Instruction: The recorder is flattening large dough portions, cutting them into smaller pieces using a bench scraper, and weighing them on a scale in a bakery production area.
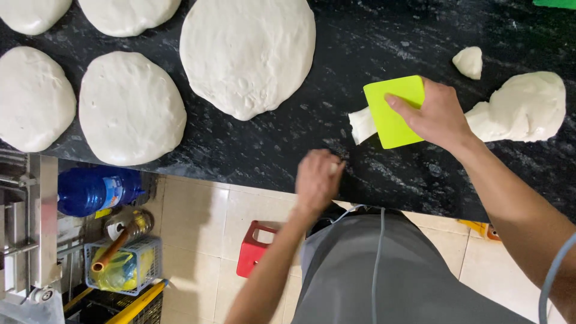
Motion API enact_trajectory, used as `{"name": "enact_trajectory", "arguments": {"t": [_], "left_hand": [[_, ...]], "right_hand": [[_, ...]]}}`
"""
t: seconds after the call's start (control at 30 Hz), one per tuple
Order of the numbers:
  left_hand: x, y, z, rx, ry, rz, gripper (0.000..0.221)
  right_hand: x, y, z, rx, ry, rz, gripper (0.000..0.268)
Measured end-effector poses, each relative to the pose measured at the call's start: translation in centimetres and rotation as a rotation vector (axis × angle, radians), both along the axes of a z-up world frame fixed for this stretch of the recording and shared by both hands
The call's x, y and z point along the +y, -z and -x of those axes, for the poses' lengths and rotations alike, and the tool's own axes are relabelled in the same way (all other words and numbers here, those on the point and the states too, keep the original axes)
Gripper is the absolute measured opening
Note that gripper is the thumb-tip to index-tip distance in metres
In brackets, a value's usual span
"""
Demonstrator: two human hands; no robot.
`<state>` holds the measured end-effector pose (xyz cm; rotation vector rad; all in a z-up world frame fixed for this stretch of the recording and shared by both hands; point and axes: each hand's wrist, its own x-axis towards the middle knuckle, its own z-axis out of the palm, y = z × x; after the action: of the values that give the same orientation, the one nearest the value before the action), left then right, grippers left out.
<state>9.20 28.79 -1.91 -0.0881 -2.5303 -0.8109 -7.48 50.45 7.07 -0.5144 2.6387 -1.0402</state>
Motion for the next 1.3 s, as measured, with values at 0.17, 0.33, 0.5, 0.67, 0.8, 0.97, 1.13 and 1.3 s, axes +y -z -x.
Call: {"name": "enact_trajectory", "arguments": {"t": [0.17,0.33,0.5,0.67,0.8,0.97,1.13,1.3], "left_hand": [[-3.2,0.8,5.8,-0.049,-0.059,0.173,0.026],[1.6,1.3,2.4,0.033,-0.037,0.005,0.017],[-4.5,0.1,6.1,0.032,-0.044,0.064,0.020],[-0.1,-0.5,6.6,-0.093,-0.140,-0.128,0.021],[-2.6,-1.9,2.1,0.023,-0.020,-0.111,0.030],[-4.6,-2.8,2.6,-0.060,-0.001,-0.058,0.043],[-4.8,-3.7,0.9,-0.282,0.017,-0.204,0.050],[-3.1,-5.8,4.2,-0.276,0.299,-0.265,0.056]], "right_hand": [[0.1,-0.5,-0.1,-0.049,0.001,0.006,0.043],[0.3,-1.1,0.4,-0.025,-0.003,-0.030,0.044],[1.0,-0.6,0.3,-0.077,0.026,0.013,0.046],[1.1,-0.1,0.5,-0.159,0.065,-0.159,0.050],[1.6,-0.2,0.4,-0.113,0.070,-0.011,0.048],[1.1,-0.1,-0.6,-0.162,0.056,-0.050,0.048],[0.7,-0.8,-1.8,-0.192,0.043,0.002,0.045],[-1.3,-0.1,-4.0,0.000,-0.068,0.158,0.045]]}}
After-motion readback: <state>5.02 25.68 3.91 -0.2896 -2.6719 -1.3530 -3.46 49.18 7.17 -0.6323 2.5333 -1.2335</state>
